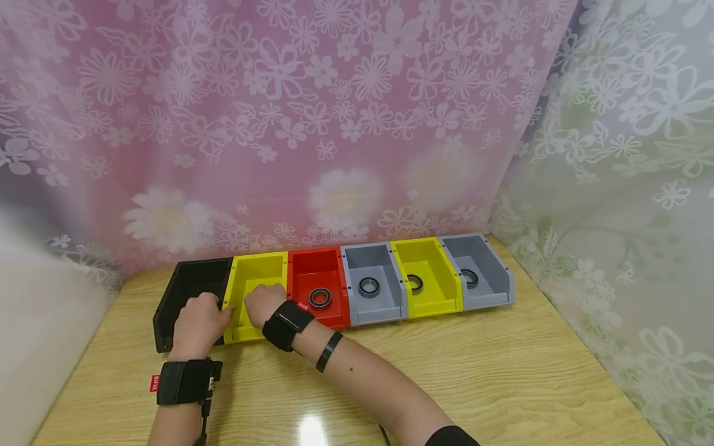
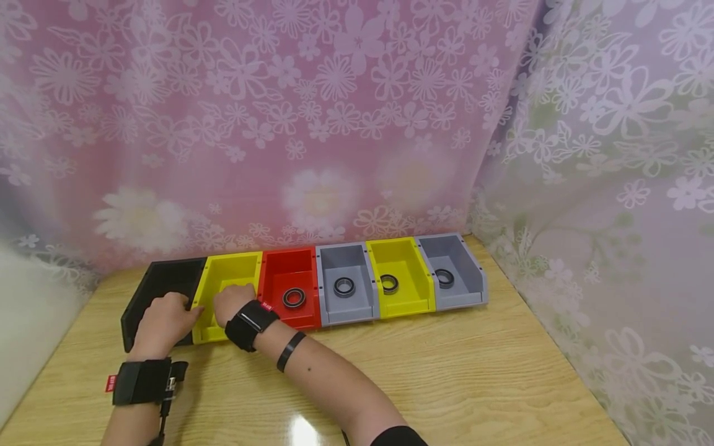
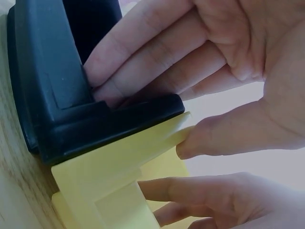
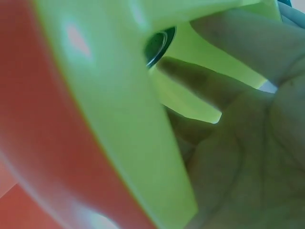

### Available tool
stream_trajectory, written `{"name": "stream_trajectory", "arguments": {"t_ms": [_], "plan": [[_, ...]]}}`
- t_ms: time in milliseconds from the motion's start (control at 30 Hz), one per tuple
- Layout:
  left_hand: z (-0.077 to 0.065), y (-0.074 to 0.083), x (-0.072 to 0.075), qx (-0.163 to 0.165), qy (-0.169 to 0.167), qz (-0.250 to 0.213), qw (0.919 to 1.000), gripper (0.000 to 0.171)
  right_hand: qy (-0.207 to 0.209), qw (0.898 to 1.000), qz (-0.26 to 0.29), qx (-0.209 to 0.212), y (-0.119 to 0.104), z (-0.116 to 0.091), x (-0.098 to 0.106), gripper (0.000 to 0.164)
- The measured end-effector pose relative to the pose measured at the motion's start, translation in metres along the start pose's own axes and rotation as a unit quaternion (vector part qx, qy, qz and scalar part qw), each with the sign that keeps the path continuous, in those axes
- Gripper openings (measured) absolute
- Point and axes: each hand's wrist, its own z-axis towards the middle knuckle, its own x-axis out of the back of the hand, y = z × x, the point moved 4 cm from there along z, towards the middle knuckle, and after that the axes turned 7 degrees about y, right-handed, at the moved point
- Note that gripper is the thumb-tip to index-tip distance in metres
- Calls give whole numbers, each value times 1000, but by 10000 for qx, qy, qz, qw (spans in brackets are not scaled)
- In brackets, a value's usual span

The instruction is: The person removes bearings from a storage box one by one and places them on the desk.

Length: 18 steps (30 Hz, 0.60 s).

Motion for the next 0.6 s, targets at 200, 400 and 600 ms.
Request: {"name": "stream_trajectory", "arguments": {"t_ms": [200, 400, 600], "plan": [[0, -1, -1, 70, -51, 7, 10000, 29, -62, 9999, -45, -105, -2, -2, 1, 15], [-1, -1, -1, 94, -83, 5, 9999, 29, -173, 9994, -71, -297, -4, -1, 0, 14], [0, -1, -1, 27, -39, 4, 10000, 29, -335, 9981, -110, -496, -5, 4, -3, 14]]}}
